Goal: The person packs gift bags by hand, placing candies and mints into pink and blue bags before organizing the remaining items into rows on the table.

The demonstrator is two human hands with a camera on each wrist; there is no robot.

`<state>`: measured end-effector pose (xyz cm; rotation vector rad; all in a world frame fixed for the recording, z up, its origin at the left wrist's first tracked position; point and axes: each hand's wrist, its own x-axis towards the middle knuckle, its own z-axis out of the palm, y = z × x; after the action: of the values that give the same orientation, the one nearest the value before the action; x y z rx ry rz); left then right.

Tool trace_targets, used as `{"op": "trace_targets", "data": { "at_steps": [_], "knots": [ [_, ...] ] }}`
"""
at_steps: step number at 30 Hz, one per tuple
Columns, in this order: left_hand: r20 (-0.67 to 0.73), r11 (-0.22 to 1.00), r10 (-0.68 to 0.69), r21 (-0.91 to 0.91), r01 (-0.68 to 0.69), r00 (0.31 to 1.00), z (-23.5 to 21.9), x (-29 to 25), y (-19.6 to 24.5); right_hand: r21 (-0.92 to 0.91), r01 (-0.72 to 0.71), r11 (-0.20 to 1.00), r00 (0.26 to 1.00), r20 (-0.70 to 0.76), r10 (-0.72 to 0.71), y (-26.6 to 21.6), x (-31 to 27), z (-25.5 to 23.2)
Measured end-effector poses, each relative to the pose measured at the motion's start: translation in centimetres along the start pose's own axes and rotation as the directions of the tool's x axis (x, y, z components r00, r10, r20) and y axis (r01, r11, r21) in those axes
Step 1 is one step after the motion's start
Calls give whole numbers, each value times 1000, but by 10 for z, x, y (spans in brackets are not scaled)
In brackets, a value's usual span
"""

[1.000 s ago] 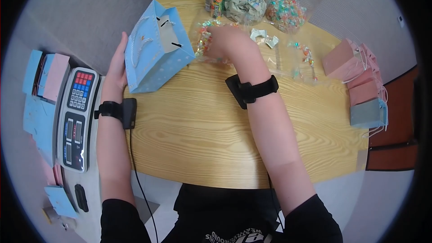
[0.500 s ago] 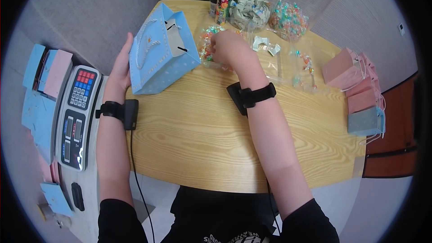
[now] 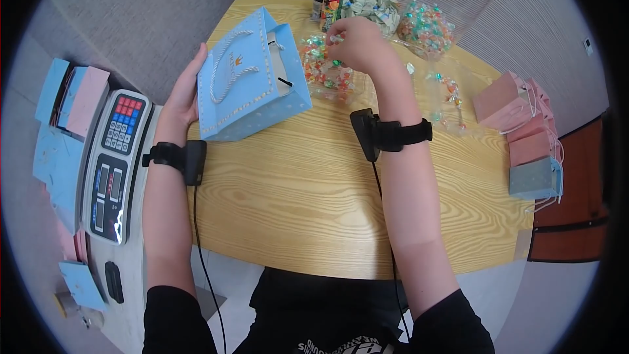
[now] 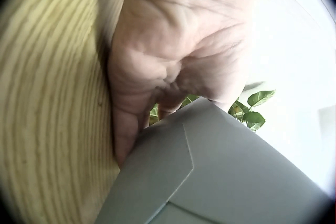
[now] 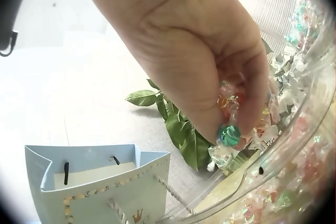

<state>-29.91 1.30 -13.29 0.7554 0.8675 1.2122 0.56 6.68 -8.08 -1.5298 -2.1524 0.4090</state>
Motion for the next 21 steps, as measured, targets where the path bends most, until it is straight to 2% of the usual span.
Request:
{"op": "trace_targets", "data": {
  "at_steps": [1, 2, 4, 8, 10, 11, 13, 14, 16, 17, 19, 20, 21],
  "knots": [
    [-1, 1000, 0, 0, 0, 1000, 0, 0, 0, 7, 40, 999, 997, -63, -39, 1, 0, 0],
    [8, 1000, -6, -6, 7, 1000, 1, 0, 0, 8, 40, 999, 997, -62, -39, 1, 1, 0],
    [15, 1000, -14, -11, 14, 1000, 1, -1, 0, 20, -32, 999, 999, 10, 32, 2, 2, -1],
    [25, 1000, -5, -15, 5, 1000, 0, 1, 0, 2, -79, 997, 994, 74, 79, 7, 5, 2],
    [22, 1000, 0, -24, 1, 1000, 3, 0, -1, 43, 8, 999, 999, -39, -7, 7, 5, -1],
    [7, 1000, 2, -20, -2, 1000, 6, -2, 0, 44, 10, 999, 999, -37, -8, 4, 4, -3],
    [-11, 1000, 5, -16, -5, 1000, 8, -2, 0, 122, 42, 992, 990, -138, -25, -5, 1, -12],
    [-13, 1000, 4, -7, -4, 1000, 8, -2, -1, 122, 43, 992, 990, -137, -26, -14, -3, -19],
    [-14, 1000, 2, 3, -2, 1000, 12, -3, -1, 383, 83, 920, 995, -79, -57, -35, -12, -29],
    [-28, 1000, 8, 6, -8, 1000, 17, -5, 0, 384, 83, 920, 995, -79, -58, -43, -16, -29],
    [-41, 1000, 13, 10, -13, 999, 20, -7, 1, 439, 213, 873, 977, -103, -186, -59, -20, -24],
    [-15, 1000, 0, -2, 0, 1000, 19, -8, 1, 441, 212, 872, 977, -103, -185, -62, -18, -17],
    [11, 1000, -13, -13, 13, 1000, 18, -9, 2, 400, 306, 864, 952, -155, -265, -63, -17, -7]
  ]
}}
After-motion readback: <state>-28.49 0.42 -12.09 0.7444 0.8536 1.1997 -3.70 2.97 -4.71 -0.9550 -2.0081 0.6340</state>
